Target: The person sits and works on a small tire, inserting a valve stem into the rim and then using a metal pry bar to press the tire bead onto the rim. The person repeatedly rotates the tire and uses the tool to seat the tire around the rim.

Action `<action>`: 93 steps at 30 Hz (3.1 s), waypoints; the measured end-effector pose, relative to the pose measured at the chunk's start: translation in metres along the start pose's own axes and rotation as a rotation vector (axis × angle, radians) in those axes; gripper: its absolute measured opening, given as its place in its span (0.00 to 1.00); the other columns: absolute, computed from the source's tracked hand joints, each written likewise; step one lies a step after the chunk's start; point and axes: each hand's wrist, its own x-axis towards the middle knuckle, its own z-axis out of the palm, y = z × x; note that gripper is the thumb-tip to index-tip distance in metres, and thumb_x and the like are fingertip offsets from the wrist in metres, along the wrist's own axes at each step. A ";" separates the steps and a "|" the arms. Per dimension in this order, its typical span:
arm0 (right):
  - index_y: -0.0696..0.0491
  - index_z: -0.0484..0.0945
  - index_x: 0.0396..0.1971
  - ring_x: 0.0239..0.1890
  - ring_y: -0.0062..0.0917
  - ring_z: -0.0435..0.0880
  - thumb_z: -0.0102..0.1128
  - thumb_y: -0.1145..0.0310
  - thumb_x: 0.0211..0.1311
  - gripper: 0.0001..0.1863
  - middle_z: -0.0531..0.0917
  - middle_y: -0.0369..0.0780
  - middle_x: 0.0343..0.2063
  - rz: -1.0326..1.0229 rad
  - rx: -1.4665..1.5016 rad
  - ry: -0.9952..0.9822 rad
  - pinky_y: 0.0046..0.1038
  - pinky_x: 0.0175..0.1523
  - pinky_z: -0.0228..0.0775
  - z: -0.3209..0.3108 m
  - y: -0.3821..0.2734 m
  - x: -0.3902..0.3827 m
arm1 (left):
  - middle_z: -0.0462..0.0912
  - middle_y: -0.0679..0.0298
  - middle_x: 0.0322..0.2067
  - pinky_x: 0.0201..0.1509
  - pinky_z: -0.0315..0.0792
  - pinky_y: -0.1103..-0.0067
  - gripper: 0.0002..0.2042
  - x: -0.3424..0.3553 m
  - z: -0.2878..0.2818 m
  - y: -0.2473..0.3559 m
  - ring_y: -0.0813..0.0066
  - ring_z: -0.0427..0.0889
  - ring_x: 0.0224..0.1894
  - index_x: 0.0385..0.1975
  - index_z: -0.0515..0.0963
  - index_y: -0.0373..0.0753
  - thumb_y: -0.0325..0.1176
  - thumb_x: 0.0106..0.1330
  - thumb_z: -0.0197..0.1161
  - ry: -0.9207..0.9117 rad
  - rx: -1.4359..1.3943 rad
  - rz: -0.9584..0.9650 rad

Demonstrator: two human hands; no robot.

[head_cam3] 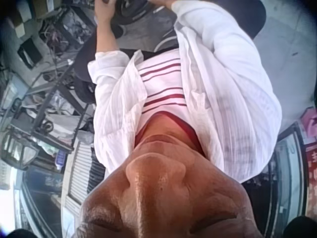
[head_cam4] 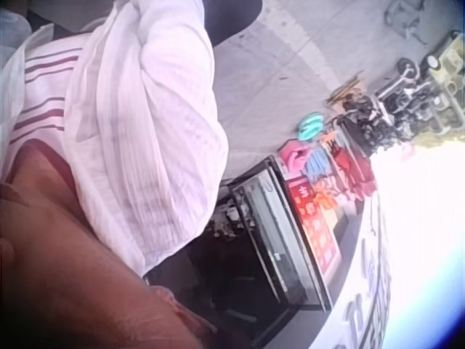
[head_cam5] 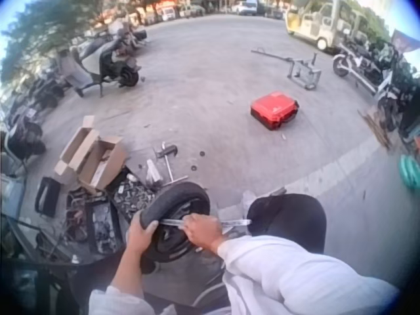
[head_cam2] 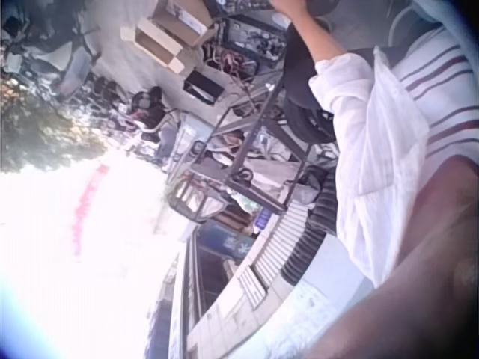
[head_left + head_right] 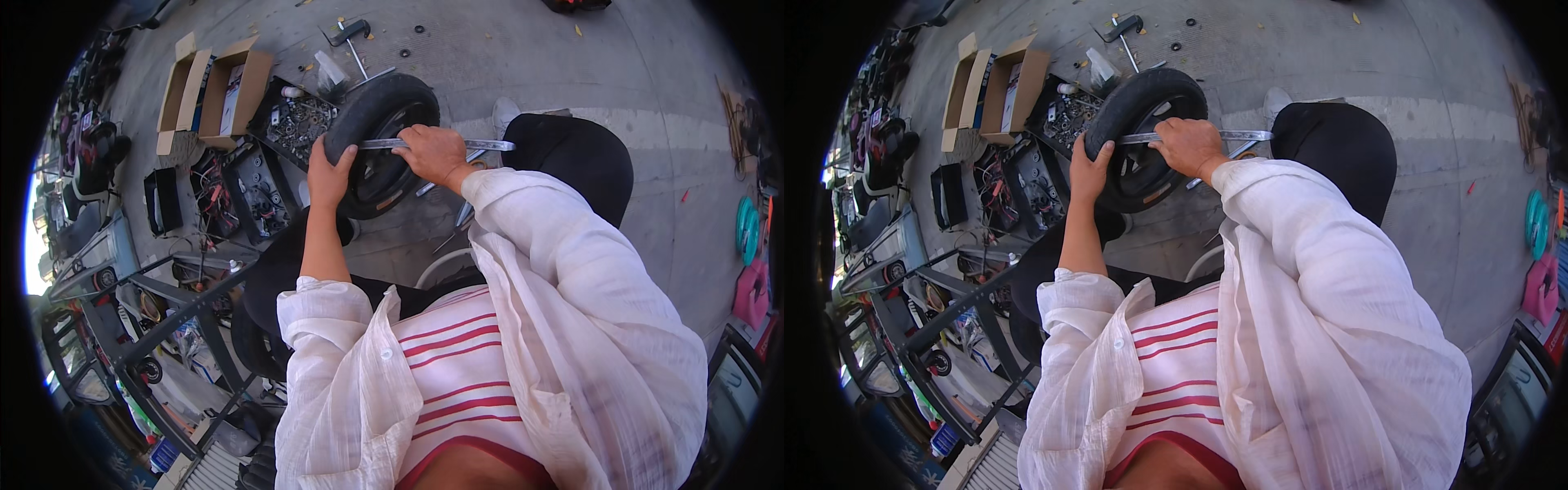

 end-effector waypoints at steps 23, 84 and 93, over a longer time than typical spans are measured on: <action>0.47 0.76 0.30 0.28 0.31 0.84 0.59 0.51 0.60 0.14 0.81 0.36 0.26 -0.078 -0.058 0.045 0.33 0.31 0.74 0.015 0.013 0.013 | 0.73 0.42 0.55 0.62 0.65 0.67 0.35 0.013 -0.001 -0.012 0.49 0.73 0.58 0.61 0.65 0.33 0.49 0.60 0.67 -0.047 -0.023 0.000; 0.54 0.86 0.31 0.40 0.41 0.86 0.58 0.70 0.54 0.09 0.86 0.46 0.36 -0.164 -0.221 -0.562 0.41 0.39 0.78 -0.090 -0.022 0.036 | 0.83 0.46 0.41 0.49 0.74 0.62 0.38 -0.035 -0.025 0.045 0.47 0.82 0.44 0.55 0.70 0.34 0.58 0.50 0.68 -0.121 0.501 -0.198; 0.51 0.86 0.37 0.43 0.34 0.86 0.60 0.69 0.56 0.10 0.87 0.40 0.40 -0.239 -0.399 -0.751 0.35 0.41 0.79 -0.098 -0.065 0.060 | 0.84 0.46 0.36 0.46 0.75 0.60 0.33 -0.031 -0.020 0.042 0.46 0.83 0.41 0.52 0.72 0.35 0.54 0.53 0.67 -0.090 0.571 -0.143</action>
